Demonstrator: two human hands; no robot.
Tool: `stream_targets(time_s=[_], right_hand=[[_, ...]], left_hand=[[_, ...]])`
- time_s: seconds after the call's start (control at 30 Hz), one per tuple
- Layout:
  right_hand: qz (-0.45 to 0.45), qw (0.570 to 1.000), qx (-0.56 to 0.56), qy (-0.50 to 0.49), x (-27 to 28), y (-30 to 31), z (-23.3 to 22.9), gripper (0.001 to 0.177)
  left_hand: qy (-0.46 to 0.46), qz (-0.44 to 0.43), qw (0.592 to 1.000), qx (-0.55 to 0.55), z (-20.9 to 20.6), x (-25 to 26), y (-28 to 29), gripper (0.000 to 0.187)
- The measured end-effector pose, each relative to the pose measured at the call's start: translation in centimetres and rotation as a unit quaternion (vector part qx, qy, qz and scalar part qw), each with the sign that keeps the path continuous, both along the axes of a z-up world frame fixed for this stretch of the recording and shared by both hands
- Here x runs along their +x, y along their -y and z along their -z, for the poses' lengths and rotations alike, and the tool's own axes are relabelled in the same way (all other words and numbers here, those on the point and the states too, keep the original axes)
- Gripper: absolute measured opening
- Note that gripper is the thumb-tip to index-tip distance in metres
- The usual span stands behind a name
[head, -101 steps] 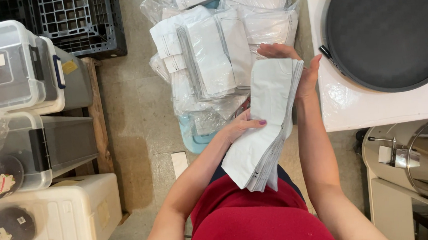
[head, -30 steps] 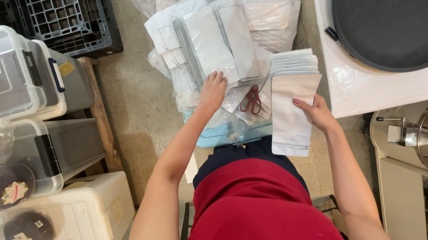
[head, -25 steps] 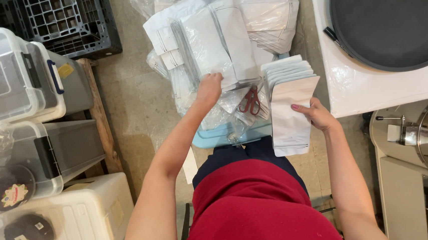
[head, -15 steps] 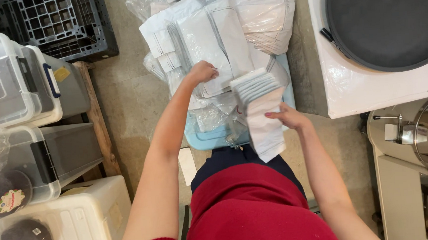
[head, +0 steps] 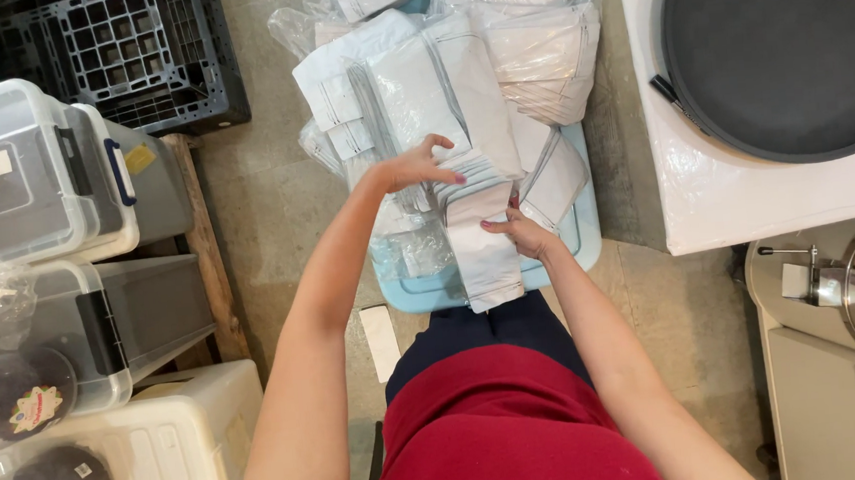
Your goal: Sorting and stacking white paper bags into a storage bin
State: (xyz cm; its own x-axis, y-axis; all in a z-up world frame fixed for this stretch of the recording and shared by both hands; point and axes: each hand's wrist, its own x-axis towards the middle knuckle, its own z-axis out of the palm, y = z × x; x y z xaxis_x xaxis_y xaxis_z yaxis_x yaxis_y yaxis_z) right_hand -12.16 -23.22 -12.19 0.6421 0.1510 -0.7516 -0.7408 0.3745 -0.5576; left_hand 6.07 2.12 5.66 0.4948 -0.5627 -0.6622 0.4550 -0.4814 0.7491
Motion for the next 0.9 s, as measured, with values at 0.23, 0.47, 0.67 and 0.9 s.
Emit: stream_targets(time_s=[0.23, 0.47, 0.67, 0.9], right_hand=[[-0.039, 0.999, -0.015, 0.035, 1.8, -3.5, -8.8, 0.045], [-0.058, 0.987, -0.116, 0.095, 3.5, -5.5, -11.4, 0.044], [0.003, 0.989, -0.089, 0.114, 4.2, -4.4, -9.8, 0.032], [-0.001, 0.988, -0.097, 0.123, 4.2, -4.7, -9.7, 0.029]], left_hand=[[0.256, 0.094, 0.956, 0.110, 9.3, -0.3, 0.5, 0.074], [0.281, 0.115, 0.943, 0.137, 11.7, 0.4, 1.1, 0.066], [0.138, 0.062, 0.984, 0.096, 0.6, -0.7, 1.0, 0.071], [0.290, 0.010, 0.938, 0.189, 8.5, -0.6, 2.8, 0.044]])
